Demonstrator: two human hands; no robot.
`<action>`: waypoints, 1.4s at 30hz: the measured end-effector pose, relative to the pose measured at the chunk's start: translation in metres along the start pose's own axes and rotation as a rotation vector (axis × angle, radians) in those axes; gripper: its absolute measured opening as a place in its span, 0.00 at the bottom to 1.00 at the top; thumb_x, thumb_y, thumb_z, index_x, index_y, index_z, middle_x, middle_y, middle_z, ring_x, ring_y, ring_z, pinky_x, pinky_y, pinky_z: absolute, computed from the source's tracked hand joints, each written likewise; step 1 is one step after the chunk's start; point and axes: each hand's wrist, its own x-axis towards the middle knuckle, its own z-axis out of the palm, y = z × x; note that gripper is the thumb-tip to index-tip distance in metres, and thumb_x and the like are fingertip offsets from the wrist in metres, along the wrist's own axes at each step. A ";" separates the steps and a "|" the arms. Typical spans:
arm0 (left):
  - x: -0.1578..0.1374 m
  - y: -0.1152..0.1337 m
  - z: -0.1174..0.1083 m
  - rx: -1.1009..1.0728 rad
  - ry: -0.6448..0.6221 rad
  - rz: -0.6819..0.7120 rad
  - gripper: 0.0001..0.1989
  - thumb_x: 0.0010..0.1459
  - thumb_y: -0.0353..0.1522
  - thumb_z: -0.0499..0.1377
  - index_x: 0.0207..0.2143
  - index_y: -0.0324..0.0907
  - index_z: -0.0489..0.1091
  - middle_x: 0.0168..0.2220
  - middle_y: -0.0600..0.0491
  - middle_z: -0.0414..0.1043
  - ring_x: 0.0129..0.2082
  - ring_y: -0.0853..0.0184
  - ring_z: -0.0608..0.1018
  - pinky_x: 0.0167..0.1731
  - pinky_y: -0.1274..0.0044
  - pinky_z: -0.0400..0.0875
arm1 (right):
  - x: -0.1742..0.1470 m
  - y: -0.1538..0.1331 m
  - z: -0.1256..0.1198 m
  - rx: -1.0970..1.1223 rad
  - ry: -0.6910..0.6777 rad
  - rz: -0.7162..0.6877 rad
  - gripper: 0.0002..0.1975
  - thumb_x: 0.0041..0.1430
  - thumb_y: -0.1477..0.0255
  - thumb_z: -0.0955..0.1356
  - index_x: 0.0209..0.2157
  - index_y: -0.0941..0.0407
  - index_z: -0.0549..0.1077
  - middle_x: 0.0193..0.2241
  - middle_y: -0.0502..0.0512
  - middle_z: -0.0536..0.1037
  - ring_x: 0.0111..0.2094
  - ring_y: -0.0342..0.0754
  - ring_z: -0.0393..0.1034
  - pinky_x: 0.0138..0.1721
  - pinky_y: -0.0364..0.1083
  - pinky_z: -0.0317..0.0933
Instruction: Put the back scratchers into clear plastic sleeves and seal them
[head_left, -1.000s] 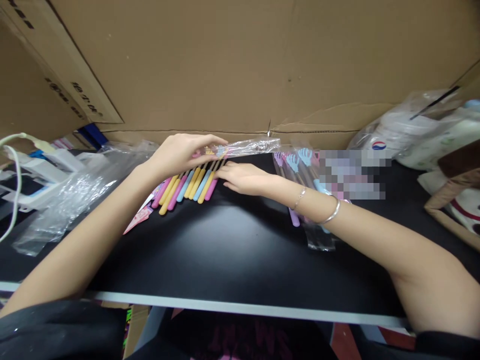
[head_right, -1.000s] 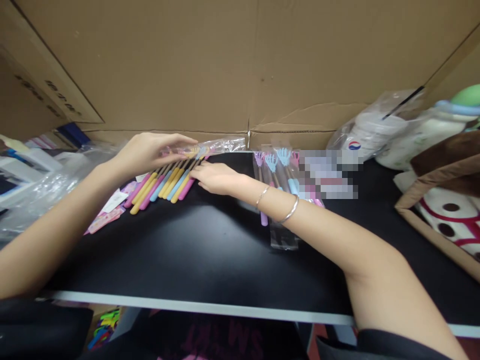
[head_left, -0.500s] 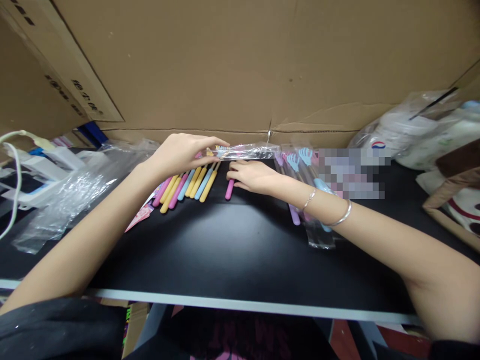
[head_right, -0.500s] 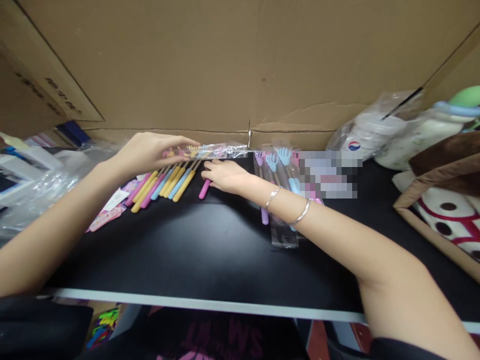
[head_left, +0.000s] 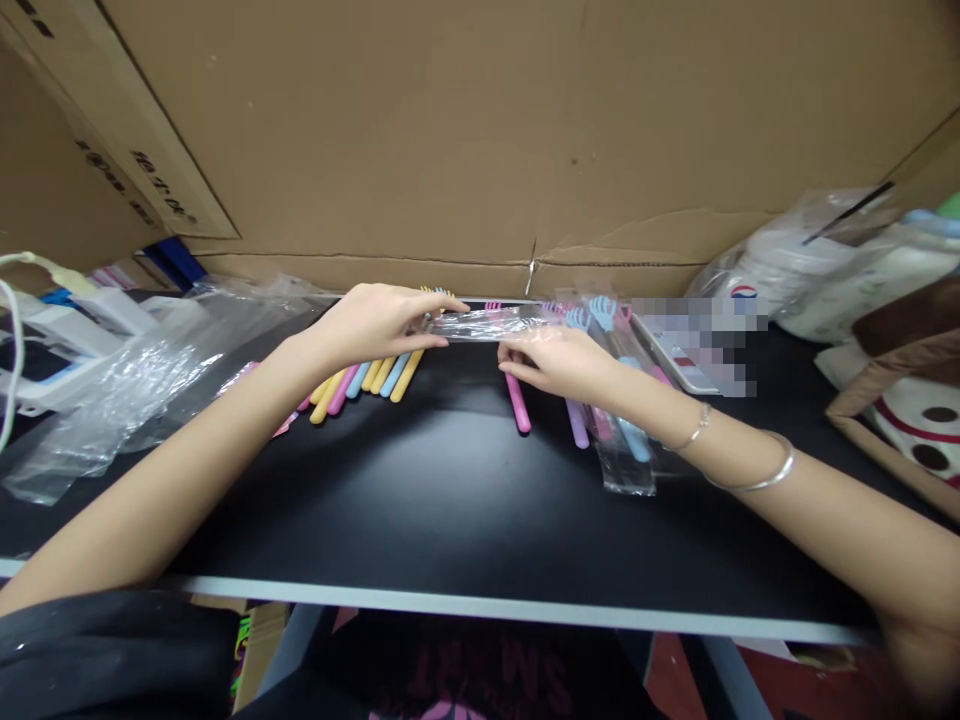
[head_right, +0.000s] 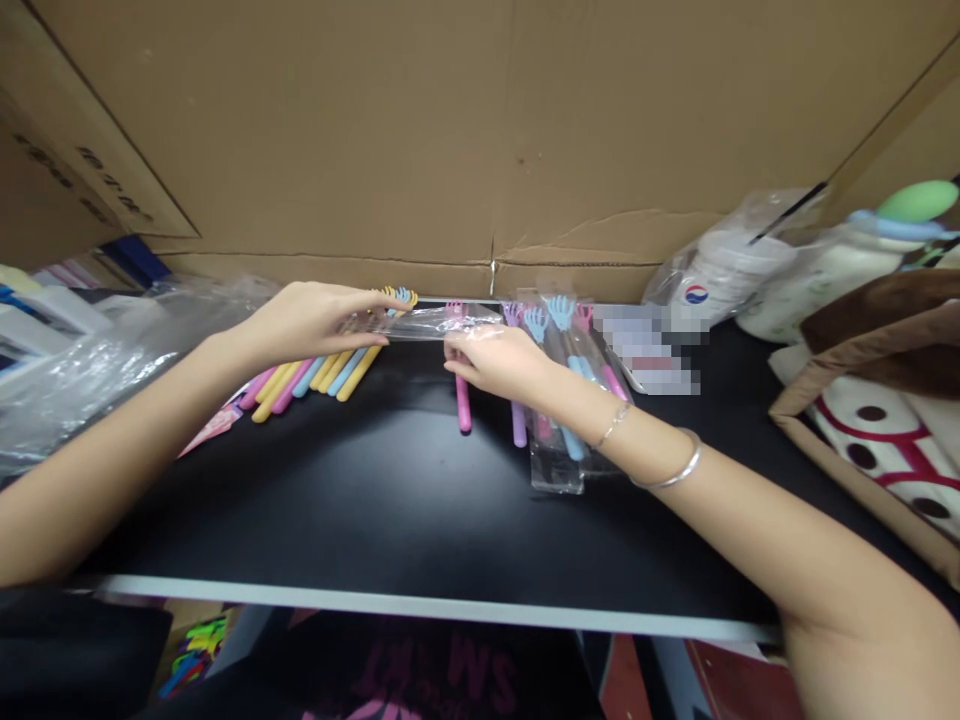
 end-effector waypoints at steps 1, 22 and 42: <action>0.000 0.001 0.000 0.003 0.005 0.004 0.23 0.61 0.47 0.54 0.57 0.53 0.64 0.40 0.55 0.77 0.36 0.64 0.78 0.28 0.80 0.60 | 0.000 -0.002 0.000 -0.012 -0.005 0.054 0.10 0.64 0.64 0.62 0.38 0.54 0.72 0.34 0.53 0.79 0.37 0.50 0.72 0.33 0.45 0.56; -0.001 0.010 0.001 -0.091 0.049 0.043 0.21 0.62 0.47 0.53 0.55 0.51 0.65 0.39 0.56 0.76 0.36 0.67 0.78 0.30 0.81 0.61 | -0.029 0.038 -0.010 0.911 0.138 0.357 0.11 0.61 0.62 0.63 0.41 0.52 0.62 0.14 0.43 0.63 0.15 0.45 0.59 0.19 0.46 0.55; 0.000 0.037 0.021 -0.235 -0.019 0.158 0.25 0.60 0.45 0.58 0.58 0.51 0.62 0.45 0.55 0.75 0.42 0.67 0.78 0.37 0.81 0.66 | -0.070 0.000 -0.010 1.441 0.095 0.493 0.15 0.56 0.56 0.69 0.32 0.53 0.66 0.08 0.40 0.57 0.11 0.43 0.58 0.14 0.43 0.61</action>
